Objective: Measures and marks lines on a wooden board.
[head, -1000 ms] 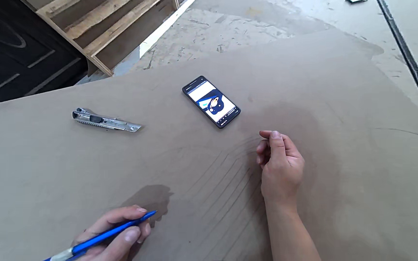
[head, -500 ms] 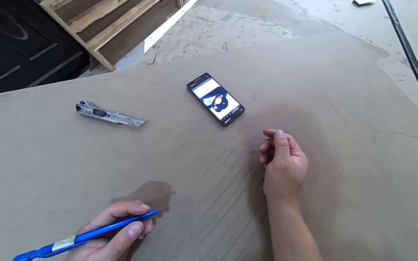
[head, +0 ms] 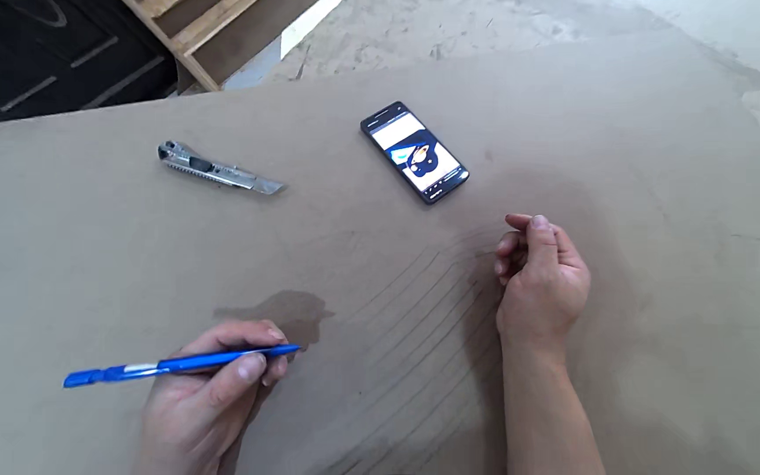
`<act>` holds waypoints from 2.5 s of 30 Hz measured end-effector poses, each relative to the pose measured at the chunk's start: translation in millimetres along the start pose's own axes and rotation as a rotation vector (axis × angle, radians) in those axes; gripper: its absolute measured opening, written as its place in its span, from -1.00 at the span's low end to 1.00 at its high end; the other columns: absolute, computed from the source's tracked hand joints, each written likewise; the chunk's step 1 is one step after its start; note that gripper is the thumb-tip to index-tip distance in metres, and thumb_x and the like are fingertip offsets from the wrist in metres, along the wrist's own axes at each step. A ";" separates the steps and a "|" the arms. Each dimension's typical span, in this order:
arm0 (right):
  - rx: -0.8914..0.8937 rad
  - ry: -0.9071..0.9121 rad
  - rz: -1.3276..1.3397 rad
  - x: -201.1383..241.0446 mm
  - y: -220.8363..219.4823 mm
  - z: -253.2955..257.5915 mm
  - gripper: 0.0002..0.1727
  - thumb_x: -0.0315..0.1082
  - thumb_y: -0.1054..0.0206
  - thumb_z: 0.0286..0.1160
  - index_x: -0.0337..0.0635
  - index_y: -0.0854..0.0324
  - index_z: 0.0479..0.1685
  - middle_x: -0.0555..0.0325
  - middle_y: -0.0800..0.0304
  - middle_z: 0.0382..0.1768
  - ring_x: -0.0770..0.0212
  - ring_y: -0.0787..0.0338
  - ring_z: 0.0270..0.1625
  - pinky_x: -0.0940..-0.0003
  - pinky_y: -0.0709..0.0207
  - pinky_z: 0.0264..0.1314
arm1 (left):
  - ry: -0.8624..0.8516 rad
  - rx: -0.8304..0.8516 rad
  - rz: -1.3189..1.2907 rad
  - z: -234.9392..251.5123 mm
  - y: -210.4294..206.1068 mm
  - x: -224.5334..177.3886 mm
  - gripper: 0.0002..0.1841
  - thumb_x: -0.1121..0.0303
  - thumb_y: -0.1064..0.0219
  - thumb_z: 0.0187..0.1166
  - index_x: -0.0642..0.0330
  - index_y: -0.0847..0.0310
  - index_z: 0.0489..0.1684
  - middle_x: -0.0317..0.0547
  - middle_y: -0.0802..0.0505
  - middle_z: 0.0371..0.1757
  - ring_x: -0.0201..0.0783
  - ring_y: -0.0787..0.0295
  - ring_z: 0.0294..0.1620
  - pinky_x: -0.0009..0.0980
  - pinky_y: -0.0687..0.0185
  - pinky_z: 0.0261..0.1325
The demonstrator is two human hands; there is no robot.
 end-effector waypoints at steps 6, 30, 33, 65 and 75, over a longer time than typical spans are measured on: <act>0.011 0.034 0.025 -0.3 -0.4 7.5 -0.57 -0.20 0.05 0.94 -0.19 -0.75 -0.02 0.36 -0.72 -0.56 0.47 -0.62 -0.62 0.60 -0.53 -0.61 | 0.038 -0.044 -0.052 -2.5 5.1 -0.7 -0.74 0.15 -0.41 0.63 0.15 -0.83 -0.03 -0.09 -0.87 -0.22 -0.35 -0.75 -0.40 -0.50 -0.71 -0.32; -0.004 0.016 0.024 2.1 -1.2 9.9 -0.58 -0.19 0.10 0.95 -0.13 -0.70 -0.06 0.39 -0.72 -0.59 0.45 -0.62 -0.67 0.59 -0.50 -0.67 | 0.137 0.073 0.666 11.6 -21.2 1.0 -0.95 0.37 -0.41 0.31 -0.03 -0.73 -0.37 -0.39 -0.82 -0.43 -0.51 -0.62 -0.60 -0.61 -0.46 -0.65; 0.002 0.015 0.030 1.5 -1.9 9.7 -0.57 -0.19 0.11 0.96 -0.13 -0.69 -0.05 0.38 -0.71 -0.58 0.44 -0.62 -0.67 0.59 -0.49 -0.67 | 0.130 0.070 0.654 12.2 -21.8 2.1 -0.94 0.41 -0.41 0.29 -0.01 -0.73 -0.39 -0.38 -0.81 -0.44 -0.52 -0.63 -0.59 -0.62 -0.48 -0.65; -0.012 -0.001 0.017 1.1 0.5 4.0 -0.58 -0.16 0.02 0.93 -0.15 -0.77 0.04 0.31 -0.70 -0.52 0.46 -0.60 -0.61 0.64 -0.49 -0.60 | 0.046 0.058 0.652 14.1 -14.0 9.4 -0.92 0.17 -0.48 0.33 -0.16 -0.77 -0.35 -0.46 -0.84 -0.39 -0.57 -0.72 -0.49 -0.67 -0.60 -0.50; -0.010 0.015 0.040 2.6 -1.6 7.6 -0.58 -0.19 0.08 0.95 -0.13 -0.72 -0.04 0.40 -0.71 -0.58 0.47 -0.62 -0.65 0.60 -0.52 -0.63 | 0.104 0.059 0.694 12.6 -21.6 2.4 -0.95 0.36 -0.44 0.27 -0.04 -0.73 -0.41 -0.38 -0.79 -0.47 -0.49 -0.59 -0.64 -0.60 -0.45 -0.69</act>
Point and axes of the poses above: each hand's wrist, its own z-axis towards the middle knuckle, its own y-axis out of the back of the hand, x = y × z, the point moved 10 cm from there along z, towards the middle knuckle
